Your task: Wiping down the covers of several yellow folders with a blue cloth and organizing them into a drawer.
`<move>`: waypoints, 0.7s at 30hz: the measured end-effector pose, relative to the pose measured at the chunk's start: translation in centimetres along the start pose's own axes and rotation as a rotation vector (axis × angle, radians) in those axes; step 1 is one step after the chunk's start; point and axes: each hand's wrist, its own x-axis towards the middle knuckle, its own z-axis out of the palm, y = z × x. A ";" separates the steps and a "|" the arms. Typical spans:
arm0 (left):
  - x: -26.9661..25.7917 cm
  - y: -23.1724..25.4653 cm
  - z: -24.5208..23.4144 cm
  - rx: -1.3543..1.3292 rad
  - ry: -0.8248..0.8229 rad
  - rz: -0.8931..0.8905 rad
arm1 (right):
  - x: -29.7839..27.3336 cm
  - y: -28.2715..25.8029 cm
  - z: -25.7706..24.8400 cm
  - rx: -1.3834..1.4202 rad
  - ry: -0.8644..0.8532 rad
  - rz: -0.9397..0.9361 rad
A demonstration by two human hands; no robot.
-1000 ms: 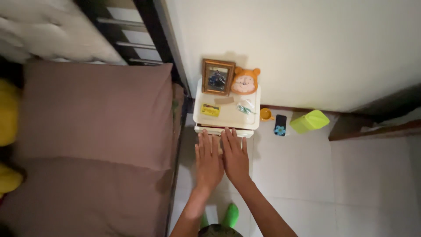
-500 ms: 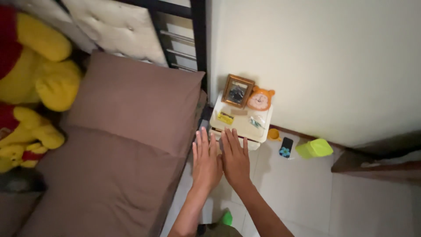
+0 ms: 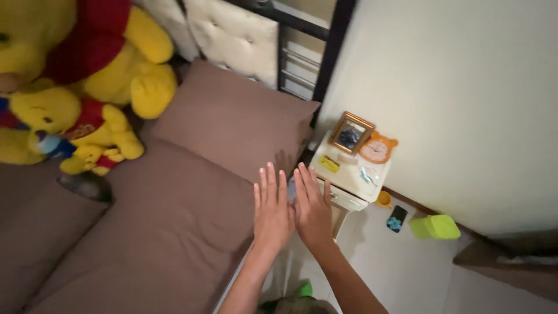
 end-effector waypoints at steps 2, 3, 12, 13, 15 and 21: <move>-0.3 -0.3 -1.2 -0.001 0.023 -0.019 | 0.3 -1.2 0.0 0.038 0.026 -0.028; -0.7 -0.6 -1.8 -0.009 0.038 -0.027 | 0.4 -1.9 0.1 0.068 0.055 -0.044; -3.5 -2.8 -7.1 0.057 0.158 -0.095 | 1.5 -7.0 1.7 0.146 0.025 -0.206; -3.8 -3.1 -7.6 0.065 0.167 -0.106 | 1.7 -7.6 1.9 0.156 0.021 -0.218; -4.5 -3.7 -8.5 0.102 0.199 -0.121 | 1.8 -8.8 2.1 0.147 -0.019 -0.240; -6.1 -4.9 -10.9 0.180 0.274 -0.180 | 2.1 -12.5 1.5 0.220 -0.033 -0.339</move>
